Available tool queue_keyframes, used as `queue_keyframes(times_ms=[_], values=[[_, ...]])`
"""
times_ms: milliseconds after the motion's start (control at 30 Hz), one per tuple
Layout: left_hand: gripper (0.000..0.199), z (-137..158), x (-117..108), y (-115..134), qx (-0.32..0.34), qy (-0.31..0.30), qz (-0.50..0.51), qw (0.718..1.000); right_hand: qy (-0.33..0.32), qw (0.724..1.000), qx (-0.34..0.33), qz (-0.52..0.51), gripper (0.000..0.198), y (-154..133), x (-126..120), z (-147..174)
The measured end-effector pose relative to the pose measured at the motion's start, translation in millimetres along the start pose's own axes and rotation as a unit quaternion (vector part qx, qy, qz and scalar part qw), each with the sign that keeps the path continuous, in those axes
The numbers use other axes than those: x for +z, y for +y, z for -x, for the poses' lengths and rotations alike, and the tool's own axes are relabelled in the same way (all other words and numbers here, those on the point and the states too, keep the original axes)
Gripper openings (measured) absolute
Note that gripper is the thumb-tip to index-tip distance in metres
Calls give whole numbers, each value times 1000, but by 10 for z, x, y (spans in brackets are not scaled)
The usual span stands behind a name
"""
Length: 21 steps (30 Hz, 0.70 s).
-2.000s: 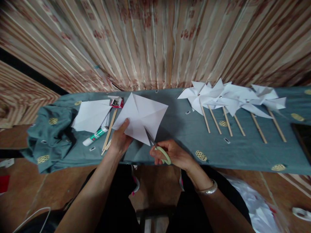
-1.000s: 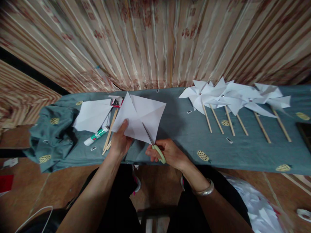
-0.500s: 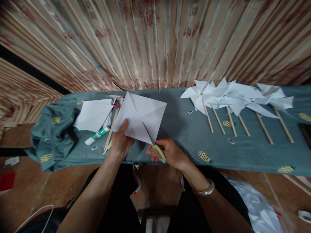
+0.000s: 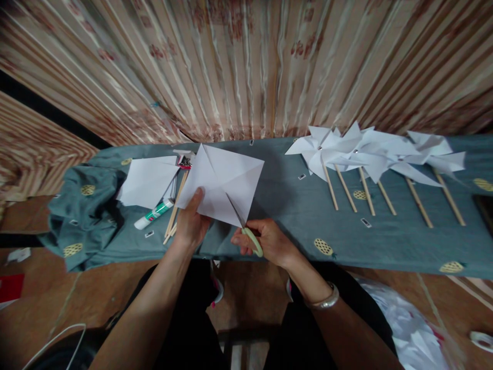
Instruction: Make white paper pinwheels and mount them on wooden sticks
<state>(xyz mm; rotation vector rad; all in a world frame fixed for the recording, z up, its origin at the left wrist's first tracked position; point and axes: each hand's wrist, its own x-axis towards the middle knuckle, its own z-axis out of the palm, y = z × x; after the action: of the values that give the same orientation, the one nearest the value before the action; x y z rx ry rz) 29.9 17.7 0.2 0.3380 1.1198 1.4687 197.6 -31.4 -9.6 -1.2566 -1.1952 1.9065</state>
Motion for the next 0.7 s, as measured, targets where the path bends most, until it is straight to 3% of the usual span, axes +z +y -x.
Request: queue_keyframes(times_ms=[233,433,467,533,600,667,700], values=[[24,-72,7,69,5,16,6,1000,-42,999,14,16,57,-8,-12,37],[28,-234,-100,235,28,52,20,998,-67,993,42,92,58,-119,-334,252],[30,-232,-118,238,26,39,10,999,-32,995,19,89,57,-132,-403,274],[33,-197,-141,204,16,-3,-21,1000,105,990,-68,67,55,-148,-521,284],[33,-135,-145,120,1,-52,-58,997,237,961,-135,40,54,-166,-599,253],[31,-73,-140,6,-12,-89,-89,992,306,937,-158,56,50,-194,-638,196],[30,-48,-137,-52,-16,-101,-102,989,311,935,-156,63,47,-210,-646,162]])
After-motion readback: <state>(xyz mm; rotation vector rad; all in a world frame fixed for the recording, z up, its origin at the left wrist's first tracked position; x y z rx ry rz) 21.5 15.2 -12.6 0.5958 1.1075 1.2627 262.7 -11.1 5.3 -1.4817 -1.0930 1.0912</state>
